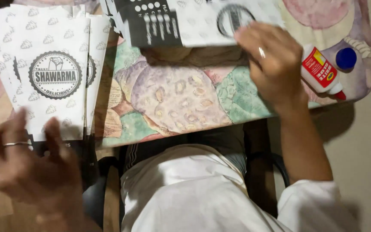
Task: The person repeatedly applies glue from a white bottle to the edge of flat printed paper packages labeled Shawarma, then folds and presses the edge to seal. They handle each package one at a time, stacking the sealed units on the table.
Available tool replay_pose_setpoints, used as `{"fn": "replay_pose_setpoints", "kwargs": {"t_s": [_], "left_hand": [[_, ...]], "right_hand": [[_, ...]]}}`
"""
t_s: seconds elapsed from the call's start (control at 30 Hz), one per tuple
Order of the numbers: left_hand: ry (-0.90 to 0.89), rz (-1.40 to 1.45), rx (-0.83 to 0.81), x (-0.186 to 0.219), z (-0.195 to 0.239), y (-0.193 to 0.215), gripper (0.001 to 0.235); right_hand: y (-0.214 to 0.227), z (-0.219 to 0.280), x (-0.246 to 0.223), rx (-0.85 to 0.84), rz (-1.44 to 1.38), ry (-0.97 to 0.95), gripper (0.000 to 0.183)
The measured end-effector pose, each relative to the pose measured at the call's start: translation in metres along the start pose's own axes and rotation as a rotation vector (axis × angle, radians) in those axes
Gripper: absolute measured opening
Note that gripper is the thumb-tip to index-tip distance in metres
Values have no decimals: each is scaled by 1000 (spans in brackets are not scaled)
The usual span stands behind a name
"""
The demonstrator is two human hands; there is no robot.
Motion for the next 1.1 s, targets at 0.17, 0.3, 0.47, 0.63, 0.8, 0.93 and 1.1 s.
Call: {"fn": "replay_pose_setpoints", "kwargs": {"t_s": [0.17,0.3,0.47,0.63,0.8,0.93,1.1], "left_hand": [[-173,534,-65,69,-18,-5,22],[-323,750,-321,108,8,-48,50],[-442,753,-315,122,-13,-52,24],[-432,732,-332,124,-15,-54,22],[-418,715,-333,125,-18,-53,25],[-419,693,-317,126,-17,-55,21],[-436,693,-276,128,-17,-54,18]], "right_hand": [[31,27,-59,-55,-53,-27,40],[39,32,-76,-193,-188,-94,18],[56,47,-55,-178,-305,-171,19],[60,55,-43,-227,-266,-125,23],[61,56,-43,-237,-278,-113,20],[59,60,-43,-228,-255,-94,21],[56,62,-44,-190,-220,-74,17]]}}
Point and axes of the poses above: each hand's wrist, its own z-axis away from the middle knuckle, its own y-axis out of the back of the hand, x = y × z, the point moved 1 cm from there along -z, towards the middle knuckle, and after that the axes turned 3 degrees about y, right-handed, at the moved point
